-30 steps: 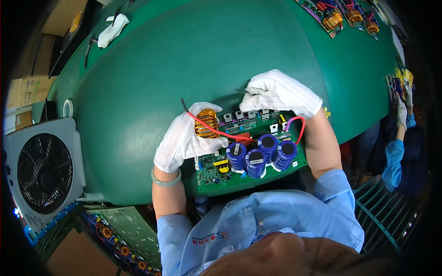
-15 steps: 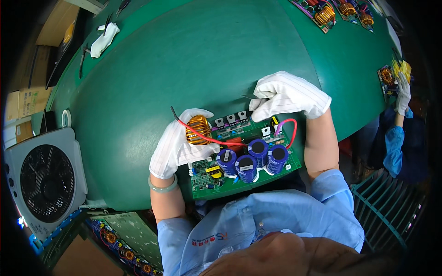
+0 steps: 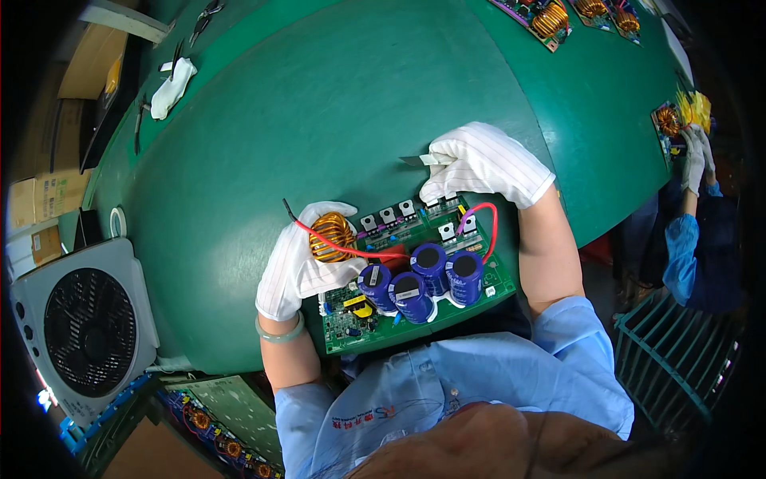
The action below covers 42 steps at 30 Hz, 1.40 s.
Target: The person picks up green circuit boards from a rack and inspects them at a workbench. They handle the boards with gloved hands, turning them over to examine both sides and using a small tool to scrape or clean specific areas on the board surface. The person repeatedly places the boards back onto the rack and picks up new ones.
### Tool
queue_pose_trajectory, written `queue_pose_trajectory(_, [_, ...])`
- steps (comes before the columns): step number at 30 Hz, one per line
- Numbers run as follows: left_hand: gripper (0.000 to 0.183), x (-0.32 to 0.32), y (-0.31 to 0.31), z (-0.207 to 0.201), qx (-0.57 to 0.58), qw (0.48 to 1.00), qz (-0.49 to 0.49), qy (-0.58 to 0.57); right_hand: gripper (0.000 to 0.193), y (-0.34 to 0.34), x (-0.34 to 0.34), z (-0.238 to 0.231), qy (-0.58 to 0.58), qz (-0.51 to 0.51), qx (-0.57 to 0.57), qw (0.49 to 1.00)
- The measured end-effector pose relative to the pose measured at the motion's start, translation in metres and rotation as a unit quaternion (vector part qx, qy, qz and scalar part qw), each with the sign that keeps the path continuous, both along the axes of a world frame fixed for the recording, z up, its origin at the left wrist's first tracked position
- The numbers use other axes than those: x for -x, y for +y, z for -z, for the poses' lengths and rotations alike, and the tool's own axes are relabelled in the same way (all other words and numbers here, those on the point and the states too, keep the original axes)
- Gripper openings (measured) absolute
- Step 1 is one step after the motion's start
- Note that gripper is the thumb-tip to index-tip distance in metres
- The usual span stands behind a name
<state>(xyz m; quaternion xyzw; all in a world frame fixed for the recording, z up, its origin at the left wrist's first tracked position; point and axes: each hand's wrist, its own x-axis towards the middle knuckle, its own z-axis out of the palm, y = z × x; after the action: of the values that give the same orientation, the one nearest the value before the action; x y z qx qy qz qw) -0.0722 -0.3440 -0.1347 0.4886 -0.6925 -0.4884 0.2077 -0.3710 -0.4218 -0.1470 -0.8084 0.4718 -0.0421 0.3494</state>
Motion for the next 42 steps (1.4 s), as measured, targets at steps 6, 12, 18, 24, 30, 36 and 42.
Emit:
queue_pose_trajectory(6, [0.066, -0.008, 0.001, 0.007, -0.022, 1.000, 0.013, 0.016, 0.038, 0.014, -0.003, -0.031, -0.222, -0.072, -0.113, 0.966])
queue_pose_trajectory(12, [0.066, -0.003, -0.001, 0.006, -0.096, 0.992, -0.015, 0.084, 0.036, 0.017, -0.006, -0.008, -0.265, -0.173, -0.030, 0.948])
queue_pose_trajectory(18, [0.076, 0.005, 0.009, 0.005, -0.098, 0.988, -0.043, 0.108, 0.039, 0.021, -0.005, -0.028, -0.171, -0.155, -0.069, 0.970])
queue_pose_trajectory(24, [0.079, 0.008, 0.007, 0.003, -0.107, 0.987, -0.037, 0.113, 0.043, 0.023, -0.006, -0.016, -0.160, -0.135, -0.061, 0.976])
queue_pose_trajectory(30, [0.075, 0.001, 0.005, 0.009, -0.105, 0.987, -0.050, 0.106, 0.041, 0.022, -0.010, -0.026, -0.121, -0.140, -0.041, 0.982])
queue_pose_trajectory(36, [0.075, -0.013, 0.004, 0.001, -0.099, 0.984, -0.086, 0.124, 0.038, 0.019, -0.003, -0.021, -0.249, -0.061, -0.101, 0.961])
queue_pose_trajectory(42, [0.060, -0.031, -0.002, -0.007, -0.144, 0.973, -0.112, 0.139, 0.034, 0.017, -0.008, -0.026, -0.170, -0.060, -0.104, 0.978])
